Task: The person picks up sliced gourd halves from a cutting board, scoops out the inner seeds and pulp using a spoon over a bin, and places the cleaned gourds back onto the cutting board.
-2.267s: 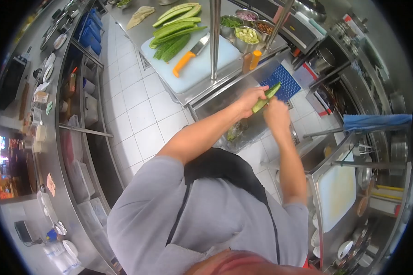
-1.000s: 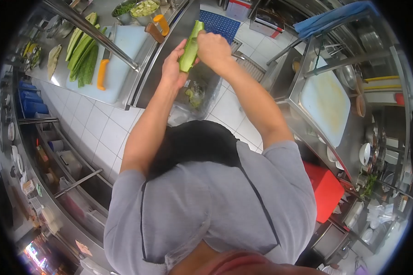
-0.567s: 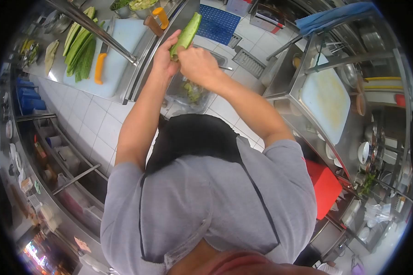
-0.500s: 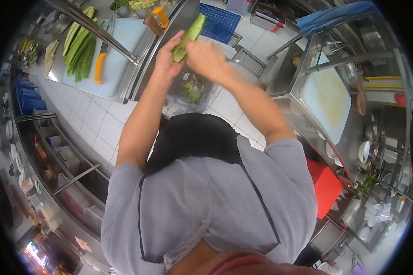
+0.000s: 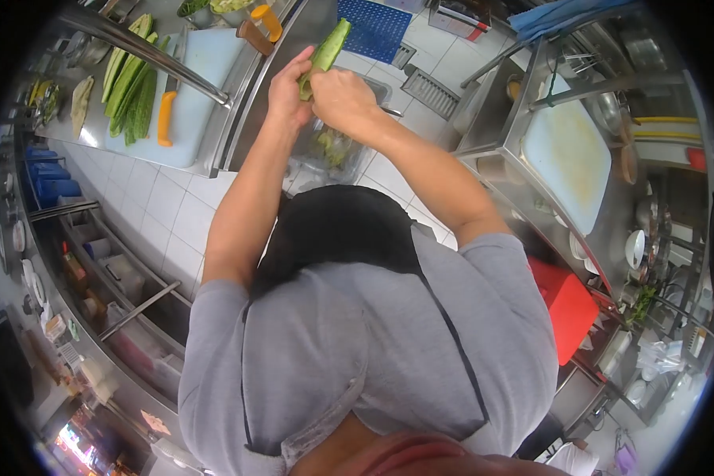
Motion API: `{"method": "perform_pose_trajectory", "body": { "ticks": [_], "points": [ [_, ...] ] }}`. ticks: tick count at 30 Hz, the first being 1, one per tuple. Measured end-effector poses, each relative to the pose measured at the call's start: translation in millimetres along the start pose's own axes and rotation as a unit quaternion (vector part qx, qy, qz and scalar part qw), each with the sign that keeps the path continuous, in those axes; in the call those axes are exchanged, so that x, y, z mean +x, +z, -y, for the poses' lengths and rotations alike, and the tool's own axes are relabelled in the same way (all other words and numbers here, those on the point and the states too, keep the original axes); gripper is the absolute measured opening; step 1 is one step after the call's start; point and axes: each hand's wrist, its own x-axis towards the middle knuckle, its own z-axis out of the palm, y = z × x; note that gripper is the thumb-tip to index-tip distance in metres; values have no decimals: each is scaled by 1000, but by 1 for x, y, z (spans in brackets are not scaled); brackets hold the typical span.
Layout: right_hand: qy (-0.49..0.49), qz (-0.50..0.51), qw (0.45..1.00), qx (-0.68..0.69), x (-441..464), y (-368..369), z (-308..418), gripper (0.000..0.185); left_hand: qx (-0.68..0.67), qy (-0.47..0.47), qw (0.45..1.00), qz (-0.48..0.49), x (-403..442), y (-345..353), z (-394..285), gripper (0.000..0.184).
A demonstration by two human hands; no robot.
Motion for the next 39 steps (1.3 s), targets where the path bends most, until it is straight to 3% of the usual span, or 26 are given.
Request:
{"method": "perform_pose_trajectory", "body": {
  "ticks": [6, 9, 12, 15, 21, 25, 31, 39],
  "points": [
    [15, 53, 997, 57, -15, -1, 7, 19, 42, -7, 999, 6, -3, 4, 1, 50],
    [19, 61, 996, 58, -15, 5, 3, 21, 6, -11, 1000, 29, -3, 2, 3, 50],
    [56, 69, 989, 115, -17, 3, -4, 23, -115, -52, 988, 89, -5, -7, 1, 49],
    [93, 52, 980, 165, -9, 5, -23, 26, -118, -27, 987, 103, -1, -13, 1, 53],
    [102, -58, 993, -28, 26, -37, -41, 23, -94, -43, 991, 82, -19, 3, 0, 51],
    [5, -74, 992, -104, 27, -33, -33, 17, -59, -35, 996, 58, -18, 12, 2, 50],
    [-43, -68, 996, -40, -7, 0, 9, 15, -48, -37, 994, 90, -9, 5, -9, 52],
    [-37, -9, 999, -11, -26, 10, 5, 16, -88, -35, 994, 58, -11, 5, 5, 53]
  ]
}}
